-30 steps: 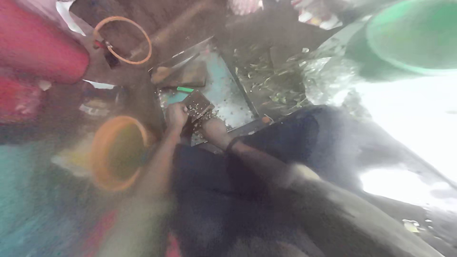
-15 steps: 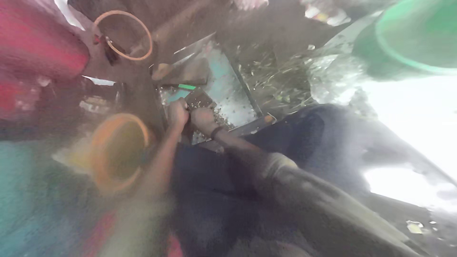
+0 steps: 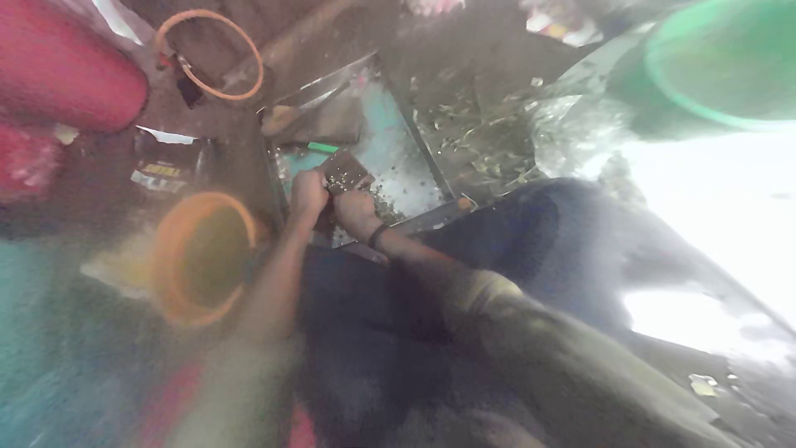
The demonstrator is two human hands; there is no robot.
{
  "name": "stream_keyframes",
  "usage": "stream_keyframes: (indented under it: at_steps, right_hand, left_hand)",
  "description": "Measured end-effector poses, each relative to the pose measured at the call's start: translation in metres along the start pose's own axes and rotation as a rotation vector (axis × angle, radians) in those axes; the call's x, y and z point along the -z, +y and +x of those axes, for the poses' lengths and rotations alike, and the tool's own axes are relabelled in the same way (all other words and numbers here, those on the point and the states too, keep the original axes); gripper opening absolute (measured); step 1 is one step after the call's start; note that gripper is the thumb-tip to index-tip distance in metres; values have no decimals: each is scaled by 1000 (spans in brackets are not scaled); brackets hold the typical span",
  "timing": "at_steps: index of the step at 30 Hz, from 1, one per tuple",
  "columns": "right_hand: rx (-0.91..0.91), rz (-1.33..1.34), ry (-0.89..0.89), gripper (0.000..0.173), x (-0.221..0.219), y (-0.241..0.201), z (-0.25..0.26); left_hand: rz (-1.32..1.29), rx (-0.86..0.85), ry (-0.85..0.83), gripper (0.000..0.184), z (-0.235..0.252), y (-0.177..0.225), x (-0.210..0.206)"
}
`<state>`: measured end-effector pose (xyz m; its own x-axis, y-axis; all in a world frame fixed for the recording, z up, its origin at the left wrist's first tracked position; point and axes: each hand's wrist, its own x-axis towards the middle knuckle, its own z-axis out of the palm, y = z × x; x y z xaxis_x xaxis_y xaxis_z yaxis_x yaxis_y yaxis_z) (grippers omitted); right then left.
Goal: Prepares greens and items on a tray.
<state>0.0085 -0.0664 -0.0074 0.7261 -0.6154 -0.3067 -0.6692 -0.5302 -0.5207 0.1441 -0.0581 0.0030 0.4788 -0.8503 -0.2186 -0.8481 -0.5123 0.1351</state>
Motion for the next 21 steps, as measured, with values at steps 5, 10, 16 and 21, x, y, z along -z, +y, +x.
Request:
stream_keyframes:
  at_steps: [5,10,16,21]
  right_hand:
    - [4,-73,-61,15,-5,6,-4]
    - [-52,-83,-123,18,-3,20,-17]
    - [-112,-47,-167,29,8,19,-23]
    - [-152,26,-191,33,4,31,-24]
  left_hand:
    - [24,-7,4,8,0,0,0]
    - [-145,-99,121,15,-10,-19,-15]
    - [-88,-20,93,16,-24,-12,-6]
    - [-82,-69,71,17,-13,-5,-9]
